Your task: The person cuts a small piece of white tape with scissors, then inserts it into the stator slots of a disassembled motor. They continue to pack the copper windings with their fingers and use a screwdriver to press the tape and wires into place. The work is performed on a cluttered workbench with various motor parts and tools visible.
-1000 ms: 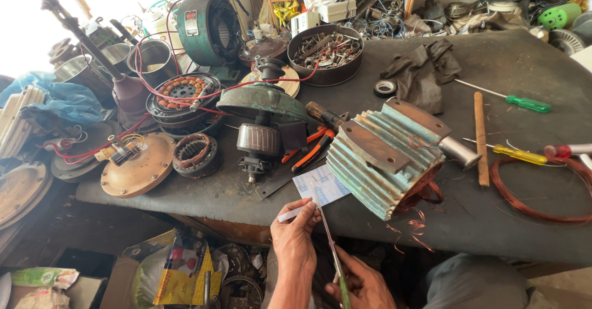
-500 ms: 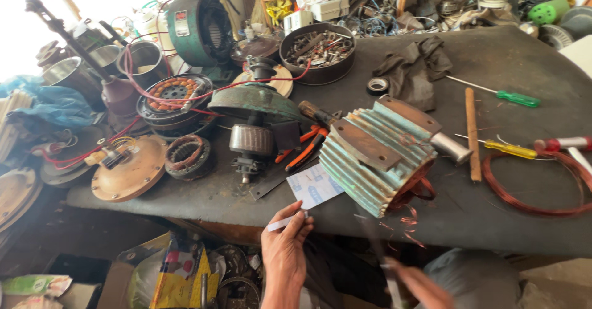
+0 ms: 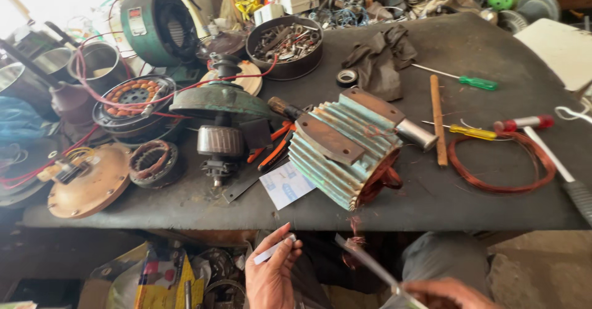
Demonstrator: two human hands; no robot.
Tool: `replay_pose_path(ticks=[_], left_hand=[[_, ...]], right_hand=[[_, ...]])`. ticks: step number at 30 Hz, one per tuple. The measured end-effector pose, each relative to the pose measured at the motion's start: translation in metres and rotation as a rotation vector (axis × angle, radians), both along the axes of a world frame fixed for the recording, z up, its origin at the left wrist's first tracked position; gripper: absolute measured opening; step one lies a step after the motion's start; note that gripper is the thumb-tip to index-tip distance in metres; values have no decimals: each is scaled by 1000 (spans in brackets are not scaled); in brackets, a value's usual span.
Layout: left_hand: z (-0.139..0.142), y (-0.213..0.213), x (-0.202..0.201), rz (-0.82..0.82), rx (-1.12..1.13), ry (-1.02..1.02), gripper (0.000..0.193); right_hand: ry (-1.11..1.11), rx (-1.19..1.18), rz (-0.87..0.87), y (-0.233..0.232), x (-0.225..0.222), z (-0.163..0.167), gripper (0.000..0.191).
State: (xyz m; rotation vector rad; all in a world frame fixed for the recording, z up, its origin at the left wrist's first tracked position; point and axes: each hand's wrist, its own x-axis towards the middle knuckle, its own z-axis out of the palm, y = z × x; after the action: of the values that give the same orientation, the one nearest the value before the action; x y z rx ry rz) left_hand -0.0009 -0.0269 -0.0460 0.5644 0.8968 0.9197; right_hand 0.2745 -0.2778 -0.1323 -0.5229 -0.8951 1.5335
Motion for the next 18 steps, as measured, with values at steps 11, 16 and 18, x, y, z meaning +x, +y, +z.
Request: replay_pose_path(ticks=[11, 16, 18], left_hand=[[10, -10, 11, 35, 11, -12, 35], [9, -14, 16, 53, -1, -42, 40], [8, -15, 16, 62, -12, -66, 41]], right_hand=[[-435, -469, -63, 54, -70, -13, 84], [-594, -470, -91, 85, -109, 9, 84], [-724, -490, -201, 92, -121, 17, 83]])
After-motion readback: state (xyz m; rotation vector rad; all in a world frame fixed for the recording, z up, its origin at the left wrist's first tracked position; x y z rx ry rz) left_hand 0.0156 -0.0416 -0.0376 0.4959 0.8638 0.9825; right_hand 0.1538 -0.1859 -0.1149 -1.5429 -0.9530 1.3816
